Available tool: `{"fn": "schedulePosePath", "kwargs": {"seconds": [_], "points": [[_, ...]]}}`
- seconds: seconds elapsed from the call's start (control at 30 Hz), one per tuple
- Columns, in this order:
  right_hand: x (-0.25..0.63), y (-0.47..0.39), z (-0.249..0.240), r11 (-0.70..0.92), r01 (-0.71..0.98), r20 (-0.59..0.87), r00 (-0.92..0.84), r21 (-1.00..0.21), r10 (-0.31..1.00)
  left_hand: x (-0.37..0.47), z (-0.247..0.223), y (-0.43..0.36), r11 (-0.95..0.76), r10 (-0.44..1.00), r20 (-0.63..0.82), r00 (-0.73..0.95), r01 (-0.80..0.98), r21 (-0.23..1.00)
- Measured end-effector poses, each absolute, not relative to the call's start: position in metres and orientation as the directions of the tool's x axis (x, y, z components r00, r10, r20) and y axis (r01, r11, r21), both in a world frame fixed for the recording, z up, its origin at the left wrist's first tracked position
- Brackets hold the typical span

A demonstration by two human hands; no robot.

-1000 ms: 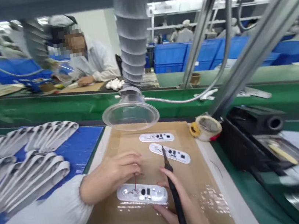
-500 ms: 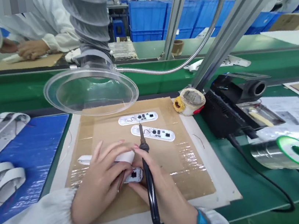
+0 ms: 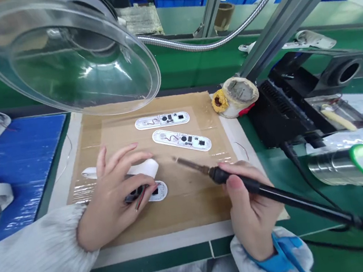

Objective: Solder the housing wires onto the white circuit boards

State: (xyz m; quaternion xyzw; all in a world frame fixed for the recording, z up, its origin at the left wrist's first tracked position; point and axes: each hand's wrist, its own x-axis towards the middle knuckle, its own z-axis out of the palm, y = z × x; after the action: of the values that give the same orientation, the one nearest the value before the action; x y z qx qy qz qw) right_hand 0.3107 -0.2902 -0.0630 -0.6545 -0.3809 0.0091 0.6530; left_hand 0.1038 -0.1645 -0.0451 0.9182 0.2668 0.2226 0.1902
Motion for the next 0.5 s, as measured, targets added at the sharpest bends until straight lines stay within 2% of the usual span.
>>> {"fn": "schedulePosePath", "kwargs": {"seconds": [0.17, 0.5], "points": [[0.3025, -0.2946, -0.0645, 0.156, 0.463, 0.443, 0.616, -0.873, 0.652, 0.1034, -0.0441, -0.1636, -0.783, 0.573, 0.304, 0.761, 0.4, 0.476], [0.3024, -0.2928, -0.0582, 0.199, 0.518, 0.463, 0.45, -0.832, 0.764, 0.1034, -0.0445, -0.163, -0.791, 0.564, 0.306, 0.767, 0.396, 0.466]]}}
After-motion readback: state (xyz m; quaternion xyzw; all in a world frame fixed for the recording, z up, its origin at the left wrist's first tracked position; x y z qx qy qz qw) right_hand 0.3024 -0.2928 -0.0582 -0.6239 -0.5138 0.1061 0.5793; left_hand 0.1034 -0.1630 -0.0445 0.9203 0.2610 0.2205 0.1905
